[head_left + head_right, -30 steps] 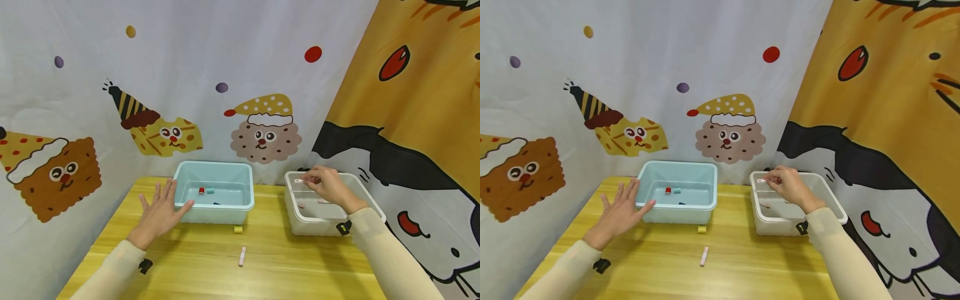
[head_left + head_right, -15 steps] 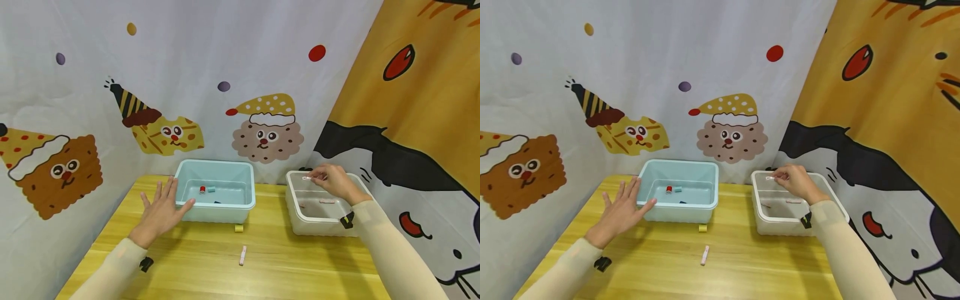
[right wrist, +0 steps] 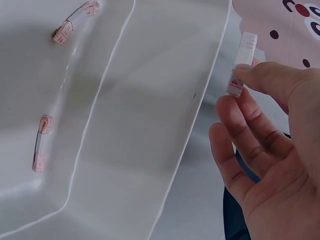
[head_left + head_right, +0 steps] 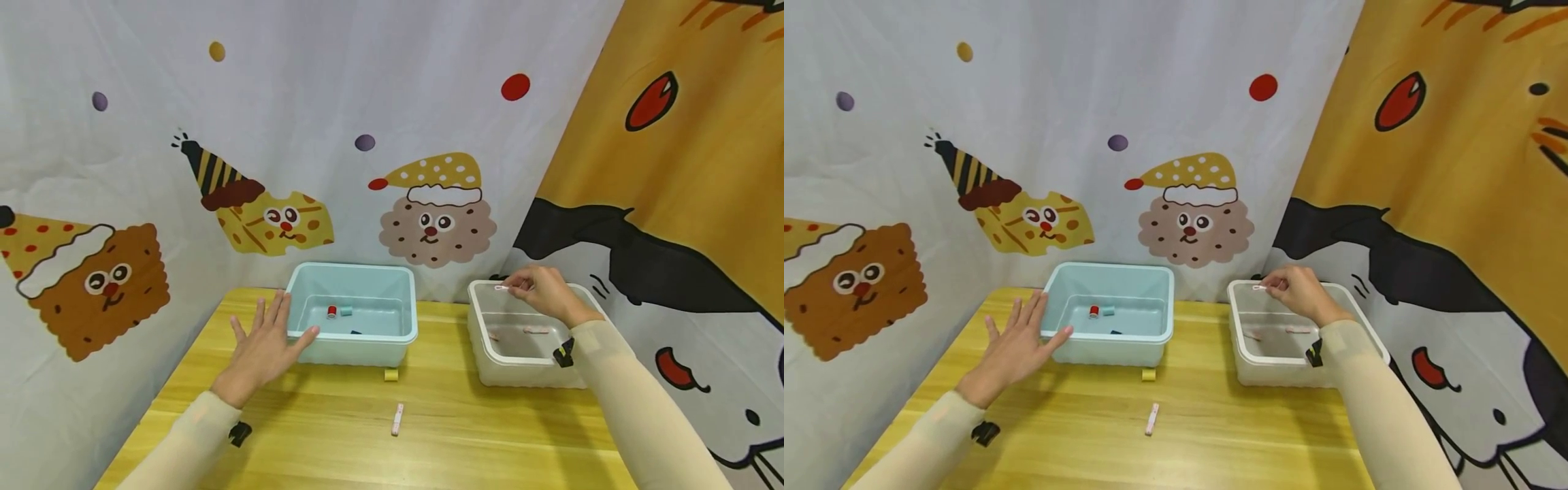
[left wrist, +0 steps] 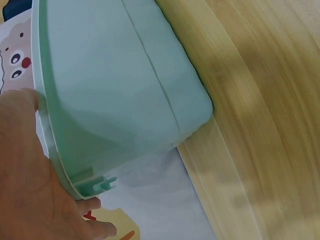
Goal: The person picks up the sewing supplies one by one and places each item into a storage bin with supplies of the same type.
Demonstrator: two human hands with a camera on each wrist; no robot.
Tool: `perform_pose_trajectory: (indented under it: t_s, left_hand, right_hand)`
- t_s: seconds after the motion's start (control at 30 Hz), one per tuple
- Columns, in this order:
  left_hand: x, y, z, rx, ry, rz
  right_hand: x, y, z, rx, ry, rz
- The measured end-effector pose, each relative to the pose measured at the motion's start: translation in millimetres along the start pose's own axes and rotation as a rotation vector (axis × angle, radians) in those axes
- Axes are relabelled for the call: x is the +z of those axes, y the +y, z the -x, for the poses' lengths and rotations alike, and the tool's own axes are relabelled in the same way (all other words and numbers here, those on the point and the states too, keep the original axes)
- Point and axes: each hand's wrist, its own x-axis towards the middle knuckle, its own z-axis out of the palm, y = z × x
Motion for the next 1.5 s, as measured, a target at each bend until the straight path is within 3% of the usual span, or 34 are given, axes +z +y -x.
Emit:
perform_pose_trajectory:
  t_s: [0.57, 1.1, 1.5]
  left_hand:
    - [0.9, 0.6, -1.7, -0.008, -0.008, -0.013]
    - [0.9, 0.3, -2.5, -0.011, -0.021, -0.013]
    - [-0.7, 0.4, -1.6, -0.006, -0.026, -0.007]
  right_hand:
    - [-1.6, 7.4, -0.1, 0.045, 0.013, -0.002]
    - [-0.6, -21.4, 18.6, 0.006, 0.08, -0.058]
    - [6.0, -39.9, 39.3, -0.034, 0.106, -0.037]
